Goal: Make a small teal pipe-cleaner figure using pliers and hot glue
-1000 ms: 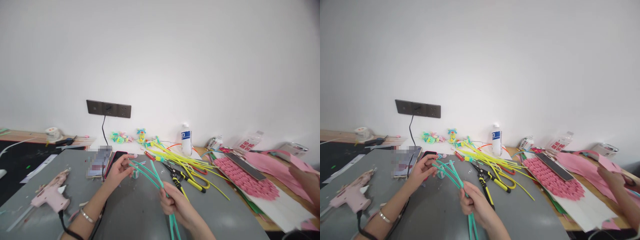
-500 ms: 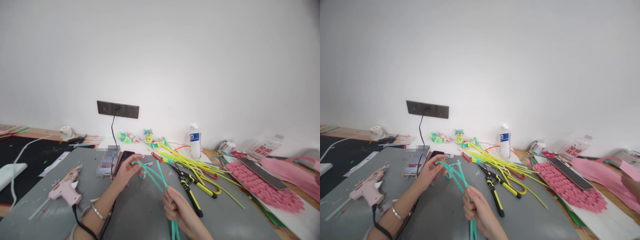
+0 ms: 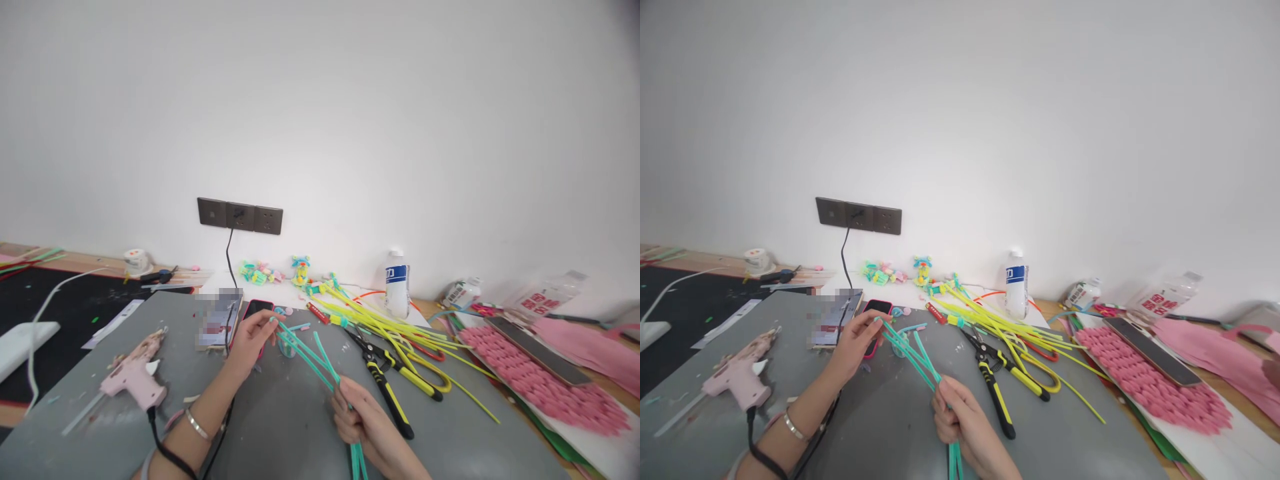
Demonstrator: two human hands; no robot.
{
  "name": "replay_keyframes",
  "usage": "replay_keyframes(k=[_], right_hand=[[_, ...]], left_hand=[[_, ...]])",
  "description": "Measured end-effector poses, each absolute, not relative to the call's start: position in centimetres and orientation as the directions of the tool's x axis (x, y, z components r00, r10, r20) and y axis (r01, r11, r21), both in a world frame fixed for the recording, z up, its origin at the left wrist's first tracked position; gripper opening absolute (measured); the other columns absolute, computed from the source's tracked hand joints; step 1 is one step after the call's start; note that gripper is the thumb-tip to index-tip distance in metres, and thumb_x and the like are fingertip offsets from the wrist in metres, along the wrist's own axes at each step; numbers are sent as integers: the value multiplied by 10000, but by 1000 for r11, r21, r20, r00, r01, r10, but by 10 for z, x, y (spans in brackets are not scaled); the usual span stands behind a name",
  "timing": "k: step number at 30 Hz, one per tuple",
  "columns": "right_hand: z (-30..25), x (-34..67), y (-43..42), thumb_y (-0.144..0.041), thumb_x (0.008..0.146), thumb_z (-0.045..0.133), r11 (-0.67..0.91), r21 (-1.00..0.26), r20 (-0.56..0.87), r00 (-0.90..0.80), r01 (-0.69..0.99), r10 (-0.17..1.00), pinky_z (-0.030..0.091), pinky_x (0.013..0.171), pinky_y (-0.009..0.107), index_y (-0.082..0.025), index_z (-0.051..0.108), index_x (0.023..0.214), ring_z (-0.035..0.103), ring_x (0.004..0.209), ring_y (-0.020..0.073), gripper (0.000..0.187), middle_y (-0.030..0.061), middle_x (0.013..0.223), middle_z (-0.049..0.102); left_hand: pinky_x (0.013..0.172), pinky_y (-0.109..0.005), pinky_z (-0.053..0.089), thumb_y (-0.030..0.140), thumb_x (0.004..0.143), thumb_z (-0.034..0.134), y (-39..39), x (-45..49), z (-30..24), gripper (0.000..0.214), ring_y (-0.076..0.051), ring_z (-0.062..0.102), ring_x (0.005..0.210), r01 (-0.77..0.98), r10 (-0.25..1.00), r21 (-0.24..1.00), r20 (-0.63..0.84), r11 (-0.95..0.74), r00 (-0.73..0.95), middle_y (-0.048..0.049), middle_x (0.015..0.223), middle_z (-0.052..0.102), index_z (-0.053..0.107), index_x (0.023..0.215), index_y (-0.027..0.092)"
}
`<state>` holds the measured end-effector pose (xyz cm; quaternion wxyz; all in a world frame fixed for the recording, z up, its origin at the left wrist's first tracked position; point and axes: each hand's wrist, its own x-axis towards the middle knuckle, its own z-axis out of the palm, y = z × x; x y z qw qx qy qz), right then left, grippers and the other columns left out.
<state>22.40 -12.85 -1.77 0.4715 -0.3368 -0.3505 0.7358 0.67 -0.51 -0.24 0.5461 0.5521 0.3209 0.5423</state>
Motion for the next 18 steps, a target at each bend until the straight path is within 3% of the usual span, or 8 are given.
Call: replay_keyframes(k=[4, 8, 12, 18], right_hand=[[-25, 220, -127, -601, 820, 688, -317, -858, -177, -347, -403, 921, 92, 394, 190, -194, 388, 651, 125, 408, 21, 533, -116, 525, 243], [-31, 221, -123, -598, 826, 684, -332, -860, -186, -367, -388, 911, 98, 395, 187, -196, 387, 652, 133, 404, 22, 529, -119, 513, 238], [-31, 226, -118, -574, 820, 706, -377, -805, -198, -391, -459, 899, 101, 381, 175, -197, 389, 658, 112, 392, 17, 518, -126, 512, 234], [-34, 236, -112, -515, 834, 719, -451, -729, -148, -525, -515, 838, 150, 361, 157, -190, 400, 622, 138, 359, 10, 502, -126, 477, 259]], left_hand=[[520, -215, 398, 492, 805, 721, -8, 7, 2, 331, -118, 528, 535, -249, 958, 948, 240, -197, 154, -1, 584, 622, 756, 876, 171], [525, -205, 386, 503, 773, 754, -9, 9, 6, 335, -104, 525, 576, -350, 972, 933, 157, -88, 176, -10, 678, 628, 730, 786, 168], [562, -203, 408, 430, 786, 771, -10, 9, 10, 266, -101, 511, 647, -519, 947, 850, 85, 94, 310, 0, 766, 587, 694, 749, 178], [588, -214, 438, 331, 844, 729, -13, 5, 18, 222, -111, 511, 691, -647, 839, 705, 137, 290, 526, 4, 762, 539, 641, 720, 170]])
